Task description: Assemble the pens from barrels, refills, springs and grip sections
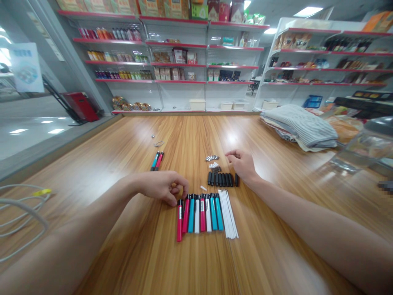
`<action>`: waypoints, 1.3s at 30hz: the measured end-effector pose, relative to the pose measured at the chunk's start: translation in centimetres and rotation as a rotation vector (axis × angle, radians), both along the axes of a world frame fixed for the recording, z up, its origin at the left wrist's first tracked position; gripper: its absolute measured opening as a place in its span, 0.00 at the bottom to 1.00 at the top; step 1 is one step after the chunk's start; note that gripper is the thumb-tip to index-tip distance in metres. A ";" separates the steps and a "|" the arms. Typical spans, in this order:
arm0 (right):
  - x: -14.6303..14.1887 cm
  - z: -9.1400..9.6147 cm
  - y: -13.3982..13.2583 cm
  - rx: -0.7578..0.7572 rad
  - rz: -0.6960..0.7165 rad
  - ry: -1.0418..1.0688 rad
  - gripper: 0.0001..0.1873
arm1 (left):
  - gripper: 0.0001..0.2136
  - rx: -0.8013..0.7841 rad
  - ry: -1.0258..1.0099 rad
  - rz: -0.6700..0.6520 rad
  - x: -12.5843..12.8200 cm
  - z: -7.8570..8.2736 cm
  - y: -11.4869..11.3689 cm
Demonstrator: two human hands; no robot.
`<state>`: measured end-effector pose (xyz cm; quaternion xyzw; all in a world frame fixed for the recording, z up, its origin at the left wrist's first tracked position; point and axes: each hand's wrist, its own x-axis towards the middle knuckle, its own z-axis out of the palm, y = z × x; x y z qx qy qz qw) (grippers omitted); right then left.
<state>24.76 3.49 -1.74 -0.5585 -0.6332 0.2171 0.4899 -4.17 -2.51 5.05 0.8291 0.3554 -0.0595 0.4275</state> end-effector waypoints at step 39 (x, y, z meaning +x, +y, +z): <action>-0.6 1.5 -3.3 0.226 0.103 -0.135 0.11 | 0.12 0.059 -0.997 0.778 0.4 -1.6 1.3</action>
